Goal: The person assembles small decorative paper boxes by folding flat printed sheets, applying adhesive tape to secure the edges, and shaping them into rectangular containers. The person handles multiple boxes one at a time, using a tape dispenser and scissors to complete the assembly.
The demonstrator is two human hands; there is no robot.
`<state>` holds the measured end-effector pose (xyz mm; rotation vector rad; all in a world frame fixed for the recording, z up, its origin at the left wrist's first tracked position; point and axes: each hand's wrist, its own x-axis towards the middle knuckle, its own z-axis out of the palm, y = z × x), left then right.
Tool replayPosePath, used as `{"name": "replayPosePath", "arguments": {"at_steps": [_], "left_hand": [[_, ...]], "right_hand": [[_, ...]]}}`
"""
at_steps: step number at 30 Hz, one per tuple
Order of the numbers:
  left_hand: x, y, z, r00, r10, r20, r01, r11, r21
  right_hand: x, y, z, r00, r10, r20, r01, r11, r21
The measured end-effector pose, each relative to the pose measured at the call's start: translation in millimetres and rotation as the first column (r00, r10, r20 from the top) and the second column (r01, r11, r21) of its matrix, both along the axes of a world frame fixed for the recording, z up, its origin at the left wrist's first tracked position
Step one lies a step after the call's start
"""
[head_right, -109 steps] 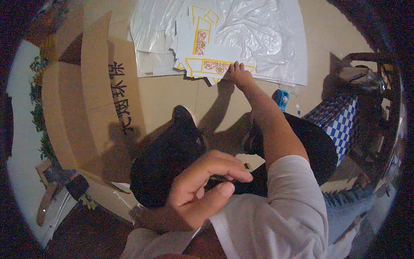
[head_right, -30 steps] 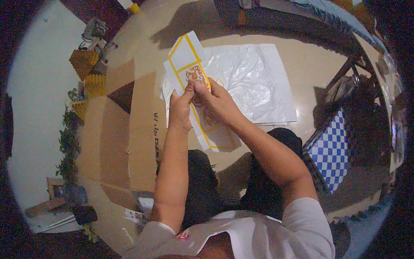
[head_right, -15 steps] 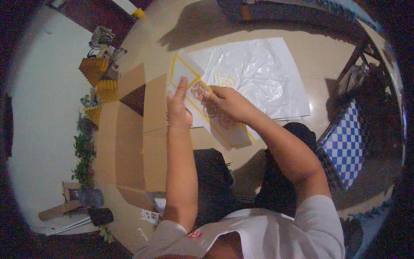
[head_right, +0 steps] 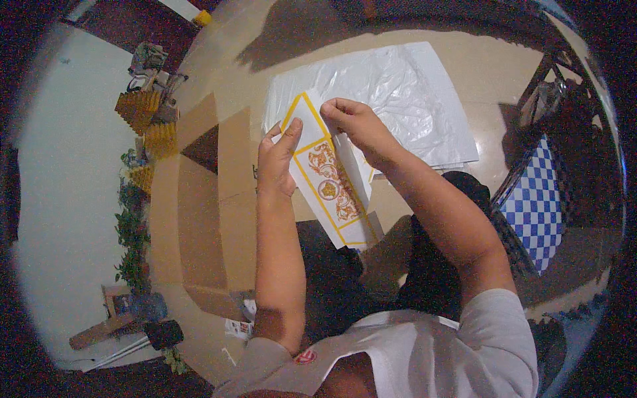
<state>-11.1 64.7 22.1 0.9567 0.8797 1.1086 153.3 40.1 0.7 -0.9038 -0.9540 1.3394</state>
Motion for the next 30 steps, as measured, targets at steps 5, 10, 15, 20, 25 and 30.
{"name": "replayPosePath", "arguments": {"at_steps": [5, 10, 15, 20, 25, 30], "left_hand": [[-2.4, 2.9, -2.7, 0.994, -0.065, 0.091, 0.071, 0.996, -0.059], [-2.3, 5.7, -0.9, 0.972, -0.157, 0.172, 0.177, 0.979, -0.103], [0.2, 1.6, -4.8, 0.967, -0.174, 0.185, 0.187, 0.981, -0.056], [3.0, 4.6, -7.6, 0.976, -0.144, 0.162, 0.153, 0.987, -0.044], [-15.0, 29.2, -17.8, 0.952, -0.011, 0.307, 0.039, 0.995, -0.087], [-39.3, 40.6, -18.1, 0.935, 0.205, 0.289, -0.147, 0.967, -0.21]], "right_hand": [[4.6, -2.6, 3.6, 0.983, 0.087, -0.163, -0.091, 0.996, -0.021], [9.3, 6.7, -6.3, 0.948, 0.209, -0.241, -0.202, 0.978, 0.056], [-1.5, -1.0, 9.9, 0.931, 0.249, -0.265, -0.262, 0.965, -0.011], [-3.7, 2.6, -1.1, 0.977, 0.17, -0.125, -0.184, 0.977, -0.106], [-6.9, 1.4, -4.5, 0.985, -0.08, 0.152, 0.111, 0.973, -0.202], [11.8, -1.4, 3.6, 0.96, 0.19, 0.205, -0.124, 0.947, -0.297]]}}
